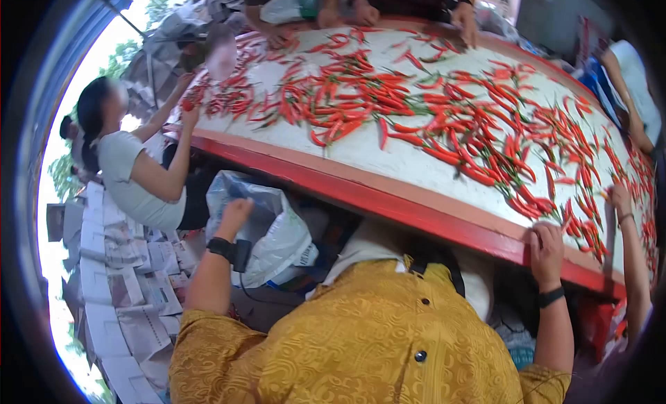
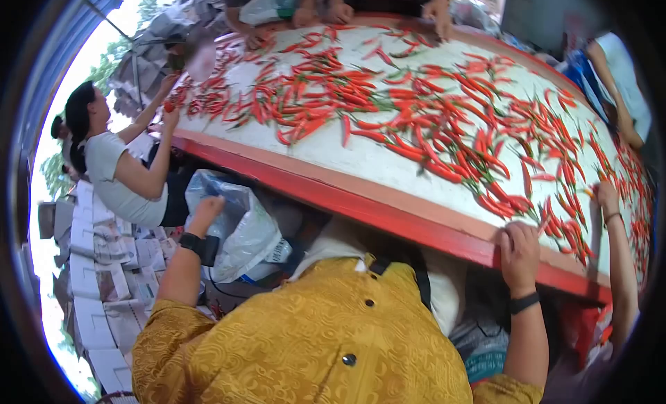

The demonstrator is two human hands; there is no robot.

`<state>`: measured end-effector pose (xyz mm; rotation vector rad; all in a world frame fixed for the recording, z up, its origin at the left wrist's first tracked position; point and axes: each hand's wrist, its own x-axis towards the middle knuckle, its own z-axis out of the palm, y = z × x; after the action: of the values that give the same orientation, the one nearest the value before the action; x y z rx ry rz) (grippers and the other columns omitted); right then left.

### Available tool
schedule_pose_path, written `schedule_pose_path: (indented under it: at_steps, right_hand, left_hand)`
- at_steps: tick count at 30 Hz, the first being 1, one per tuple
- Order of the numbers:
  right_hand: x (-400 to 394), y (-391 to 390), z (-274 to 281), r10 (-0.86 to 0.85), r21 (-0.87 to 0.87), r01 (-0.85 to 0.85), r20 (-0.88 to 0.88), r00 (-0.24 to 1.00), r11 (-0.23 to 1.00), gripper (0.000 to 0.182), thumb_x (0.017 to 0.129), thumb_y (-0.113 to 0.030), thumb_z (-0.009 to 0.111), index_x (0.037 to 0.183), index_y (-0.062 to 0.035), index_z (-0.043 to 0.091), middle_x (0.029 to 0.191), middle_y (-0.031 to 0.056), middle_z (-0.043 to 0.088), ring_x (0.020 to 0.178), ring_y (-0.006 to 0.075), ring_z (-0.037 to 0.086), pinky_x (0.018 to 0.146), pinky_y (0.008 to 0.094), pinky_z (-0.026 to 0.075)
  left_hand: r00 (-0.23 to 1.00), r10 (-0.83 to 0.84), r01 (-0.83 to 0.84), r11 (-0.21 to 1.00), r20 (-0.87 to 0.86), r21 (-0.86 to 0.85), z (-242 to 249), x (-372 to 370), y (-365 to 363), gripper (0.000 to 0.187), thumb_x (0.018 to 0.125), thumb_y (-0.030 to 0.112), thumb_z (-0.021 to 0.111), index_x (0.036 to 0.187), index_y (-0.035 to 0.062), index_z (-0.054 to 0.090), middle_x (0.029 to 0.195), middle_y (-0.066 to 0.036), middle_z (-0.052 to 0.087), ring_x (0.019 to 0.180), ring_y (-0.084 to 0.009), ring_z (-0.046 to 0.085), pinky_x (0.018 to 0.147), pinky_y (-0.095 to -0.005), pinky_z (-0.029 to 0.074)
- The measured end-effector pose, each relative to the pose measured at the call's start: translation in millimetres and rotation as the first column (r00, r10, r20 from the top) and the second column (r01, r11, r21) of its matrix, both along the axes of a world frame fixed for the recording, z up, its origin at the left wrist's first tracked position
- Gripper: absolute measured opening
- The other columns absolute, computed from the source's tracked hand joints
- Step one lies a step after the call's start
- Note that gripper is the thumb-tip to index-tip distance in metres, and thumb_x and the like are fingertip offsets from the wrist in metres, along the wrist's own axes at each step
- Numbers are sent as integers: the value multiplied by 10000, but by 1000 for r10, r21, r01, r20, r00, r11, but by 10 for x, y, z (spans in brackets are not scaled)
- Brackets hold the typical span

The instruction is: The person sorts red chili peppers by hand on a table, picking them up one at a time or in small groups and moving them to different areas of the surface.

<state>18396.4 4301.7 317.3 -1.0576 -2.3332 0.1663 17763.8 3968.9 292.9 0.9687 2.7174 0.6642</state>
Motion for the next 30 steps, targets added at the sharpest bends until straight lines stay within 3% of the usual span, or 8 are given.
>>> schedule_pose_path:
  at_steps: [1, 4, 8, 13, 16, 20, 25, 30]
  right_hand:
    - [15, 69, -71, -1, 5, 1, -2, 1000, 1000, 105, 835, -92, 567, 885, 0, 576, 920, 147, 591, 891, 334, 530, 814, 408, 433]
    - [64, 123, -249, 27, 17, -26, -34, 999, 1000, 79, 841, -66, 541, 860, 9, 553, 887, 168, 565, 865, 345, 520, 808, 421, 414]
    - [134, 167, -36, 80, -144, -77, 13, 997, 987, 111, 798, -24, 538, 904, 13, 538, 950, 165, 516, 946, 350, 481, 857, 434, 384]
    - [249, 596, 150, 150, 135, -208, 347, 926, 969, 548, 752, -89, 599, 1287, -57, 487, 1268, 190, 481, 1156, 409, 433, 1042, 465, 321]
    - [198, 382, 917, 141, -199, -92, 246, 959, 976, 389, 740, -55, 628, 1124, -14, 588, 1142, 187, 569, 1092, 371, 511, 934, 429, 421]
    - [308, 180, 1089, 212, -432, -160, 75, 974, 888, 186, 822, -157, 610, 879, 17, 646, 811, 191, 645, 753, 332, 623, 693, 398, 491]
    - [702, 396, 909, 216, -527, -52, 255, 943, 849, 241, 846, -222, 573, 928, -9, 648, 862, 183, 645, 805, 335, 610, 748, 411, 481]
    - [933, 796, 563, 89, -113, -57, 299, 950, 992, 288, 820, -212, 591, 1053, -46, 623, 1106, 135, 598, 1095, 304, 516, 960, 418, 394]
  left_hand:
    - [980, 103, -99, 995, 171, -27, 134, 315, 96, 334, 865, 336, 578, 870, 14, 663, 769, -160, 622, 808, -279, 612, 766, -386, 462]
    - [916, 74, 15, 976, -394, 218, 193, 327, 285, 253, 818, 242, 610, 959, 42, 673, 942, -164, 642, 941, -303, 589, 852, -393, 452]
    - [938, -304, 346, 858, -168, 380, 1057, 1254, 1309, 197, 821, 173, 598, 973, 67, 667, 894, -152, 640, 848, -299, 625, 750, -378, 496]
    - [469, -875, 866, 429, -121, 257, 1143, 2420, 2448, 253, 809, 204, 626, 998, 38, 652, 911, -151, 637, 854, -291, 617, 775, -363, 495]
    - [122, -992, 965, 108, -41, 240, 875, 3283, 3004, 282, 779, 221, 652, 1000, 46, 663, 923, -173, 638, 876, -339, 612, 801, -407, 487]
    - [362, -894, 932, 356, -263, 71, 433, 3583, 3617, 256, 724, 124, 632, 969, 62, 674, 920, -148, 627, 895, -330, 579, 805, -435, 467]
    - [480, -633, 867, 449, -608, 217, 677, 3636, 3709, 223, 757, 143, 663, 961, 50, 663, 971, -129, 619, 937, -297, 584, 825, -403, 475]
    - [327, -930, 933, 290, -165, 214, 751, 4168, 3559, 201, 776, 120, 610, 961, 59, 661, 851, -142, 626, 791, -316, 610, 724, -387, 496]
